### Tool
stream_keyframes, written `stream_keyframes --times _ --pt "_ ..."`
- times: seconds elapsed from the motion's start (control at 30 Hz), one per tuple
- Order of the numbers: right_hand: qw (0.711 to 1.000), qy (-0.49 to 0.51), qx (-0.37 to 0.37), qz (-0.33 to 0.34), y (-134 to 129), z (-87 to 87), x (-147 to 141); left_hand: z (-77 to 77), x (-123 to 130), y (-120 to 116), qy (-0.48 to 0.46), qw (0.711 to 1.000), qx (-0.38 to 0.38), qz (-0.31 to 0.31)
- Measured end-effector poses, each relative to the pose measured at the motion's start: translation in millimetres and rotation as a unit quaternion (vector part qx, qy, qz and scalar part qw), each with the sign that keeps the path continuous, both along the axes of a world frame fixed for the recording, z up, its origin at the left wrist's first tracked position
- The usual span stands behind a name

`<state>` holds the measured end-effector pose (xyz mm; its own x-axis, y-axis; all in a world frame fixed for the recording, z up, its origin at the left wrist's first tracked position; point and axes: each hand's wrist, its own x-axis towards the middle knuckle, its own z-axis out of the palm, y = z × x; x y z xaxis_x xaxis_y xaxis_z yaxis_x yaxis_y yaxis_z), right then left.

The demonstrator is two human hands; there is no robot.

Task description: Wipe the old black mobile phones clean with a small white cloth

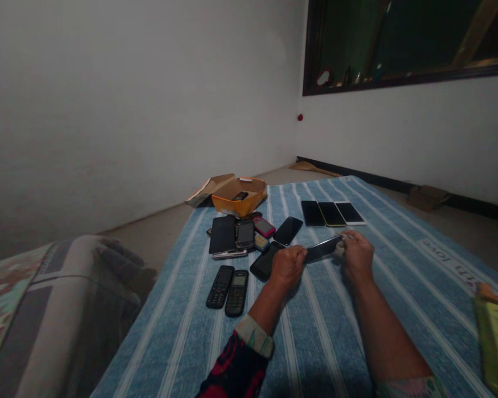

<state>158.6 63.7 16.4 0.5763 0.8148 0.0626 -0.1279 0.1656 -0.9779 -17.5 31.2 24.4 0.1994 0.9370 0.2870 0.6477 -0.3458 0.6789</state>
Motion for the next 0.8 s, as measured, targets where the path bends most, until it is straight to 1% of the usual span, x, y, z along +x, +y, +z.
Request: stream_keyframes --times 0.1,0.17,0.3,0.4,0.47,0.5,0.53,0.57,0.6,0.63,0.67,0.7,0.73,0.77,0.8 --pt "0.998 0.056 -0.008 0.031 3 -14.9 -2 0.7 -2 0 0.011 1.0 -0.004 -0.003" --pt "0.996 0.077 -0.008 0.042 4 -20.7 -2 0.4 -2 0 0.012 1.0 -0.006 -0.004" --pt "0.994 0.104 -0.017 0.038 5 -24.3 3 -0.6 4 -1 0.012 1.0 -0.009 -0.006" --pt "0.994 0.108 0.0 0.034 6 -21.8 4 -1.7 9 -2 0.012 1.0 -0.008 -0.002" --pt "0.996 0.088 0.007 0.027 6 -18.7 2 -2.4 11 -2 0.012 1.0 -0.009 0.004" --pt "0.998 0.062 0.007 0.023 5 -17.2 1 -2.6 11 -2 0.013 1.0 -0.01 0.006" --pt "1.0 0.02 0.007 0.017 5 -16.0 0 -2.8 11 -2 0.013 1.0 -0.01 0.008" --pt "0.999 -0.041 0.015 0.012 4 -15.2 -2 -2.8 11 -2 0.014 1.0 -0.01 0.008" --pt "0.992 -0.12 0.033 0.012 3 -15.0 -5 -2.7 11 -2 0.015 1.0 -0.01 0.009" --pt "0.976 -0.21 0.062 0.017 2 -15.3 -7 -2.5 11 -2 0.015 1.0 -0.009 0.009" --pt "0.949 -0.3 0.096 0.024 0 -16.0 -10 -2.4 11 -2 0.016 1.0 -0.009 0.009" --pt "0.915 -0.38 0.13 0.032 -1 -17.1 -13 -2.2 11 -2 0.017 1.0 -0.008 0.01" --pt "0.883 -0.441 0.158 0.039 -3 -18.4 -17 -2.1 11 -2 0.018 1.0 -0.008 0.01" --pt "0.856 -0.484 0.178 0.043 -5 -19.6 -20 -2.1 11 -2 0.019 1.0 -0.008 0.01" --pt "0.836 -0.512 0.192 0.047 -7 -20.6 -24 -2.2 11 -2 0.02 1.0 -0.008 0.011"
